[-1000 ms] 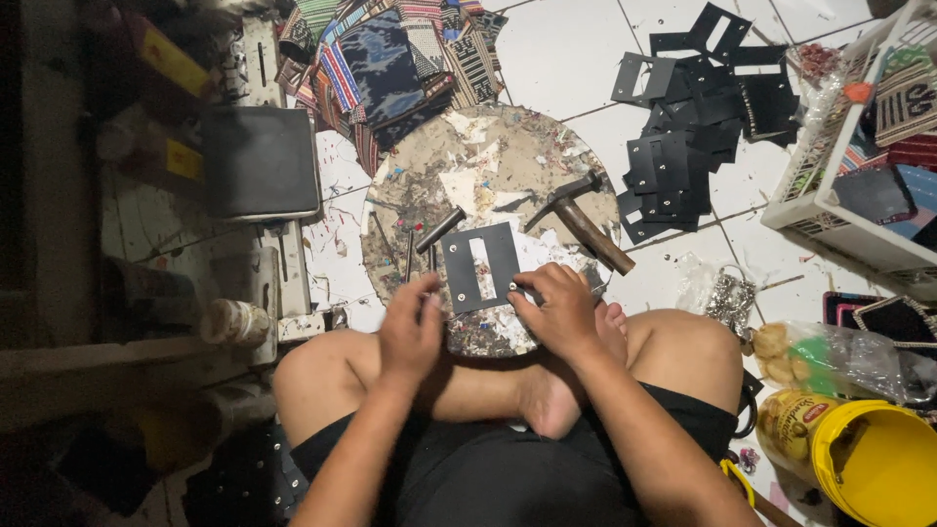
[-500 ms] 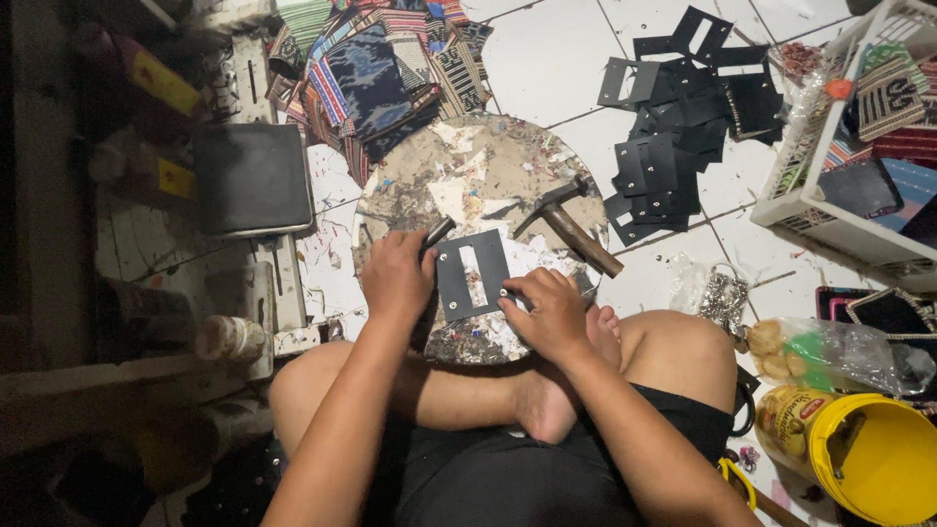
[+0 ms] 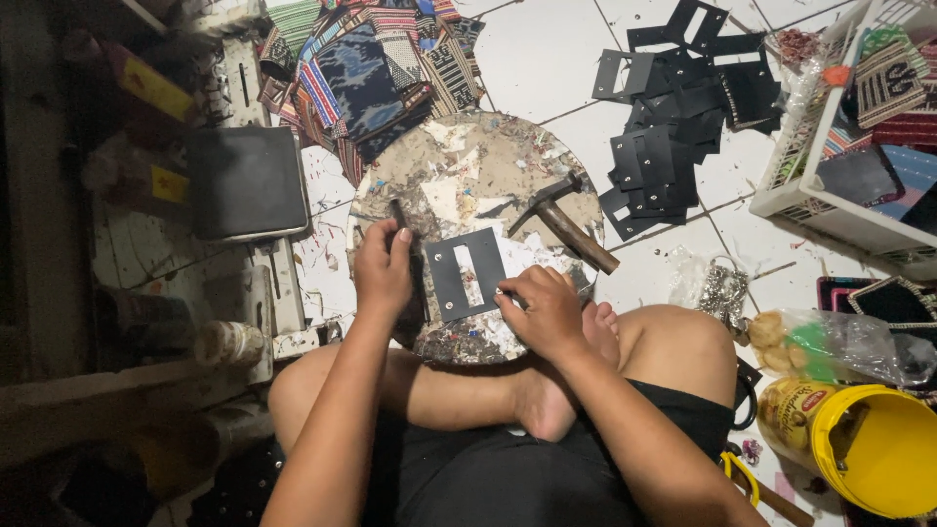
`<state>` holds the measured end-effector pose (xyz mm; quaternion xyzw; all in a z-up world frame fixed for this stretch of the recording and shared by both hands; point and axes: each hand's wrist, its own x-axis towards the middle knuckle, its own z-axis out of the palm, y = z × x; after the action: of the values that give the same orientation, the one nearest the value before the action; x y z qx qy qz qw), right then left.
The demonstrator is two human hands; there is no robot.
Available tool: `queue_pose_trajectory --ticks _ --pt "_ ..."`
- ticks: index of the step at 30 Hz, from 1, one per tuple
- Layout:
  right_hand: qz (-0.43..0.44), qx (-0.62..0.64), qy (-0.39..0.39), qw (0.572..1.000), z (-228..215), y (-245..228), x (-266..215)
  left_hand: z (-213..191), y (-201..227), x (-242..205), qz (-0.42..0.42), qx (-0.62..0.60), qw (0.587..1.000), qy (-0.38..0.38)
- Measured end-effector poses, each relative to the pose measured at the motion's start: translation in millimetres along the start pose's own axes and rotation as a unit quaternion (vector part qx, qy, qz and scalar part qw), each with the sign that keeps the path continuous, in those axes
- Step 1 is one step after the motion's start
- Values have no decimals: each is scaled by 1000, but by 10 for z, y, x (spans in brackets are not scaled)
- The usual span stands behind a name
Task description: The person places small silver hardware pieces onto black leather cutouts, using a metal punch and a hammer to secure the hardware to the leather pieces on a round wooden block.
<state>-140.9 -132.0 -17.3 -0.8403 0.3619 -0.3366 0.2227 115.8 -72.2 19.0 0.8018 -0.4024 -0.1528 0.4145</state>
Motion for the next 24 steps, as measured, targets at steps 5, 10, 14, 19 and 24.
queue_pose_trajectory --ticks 5,10,14,19,24 --pt "-6 -6 1 1000 -14 -18 16 4 415 -395 -29 -225 971 -79" --pt "-4 -9 -2 1000 -35 -38 30 238 417 -735 26 -217 968 -119" --pt "-6 -2 -1 1000 -40 -27 22 315 468 -827 71 -168 977 -111" --pt "-8 -9 -4 1000 -25 -11 1 340 509 -835 92 -131 982 -104" --pt "-2 -1 5 1000 3 2 -6 383 474 -835 74 -128 984 -100"
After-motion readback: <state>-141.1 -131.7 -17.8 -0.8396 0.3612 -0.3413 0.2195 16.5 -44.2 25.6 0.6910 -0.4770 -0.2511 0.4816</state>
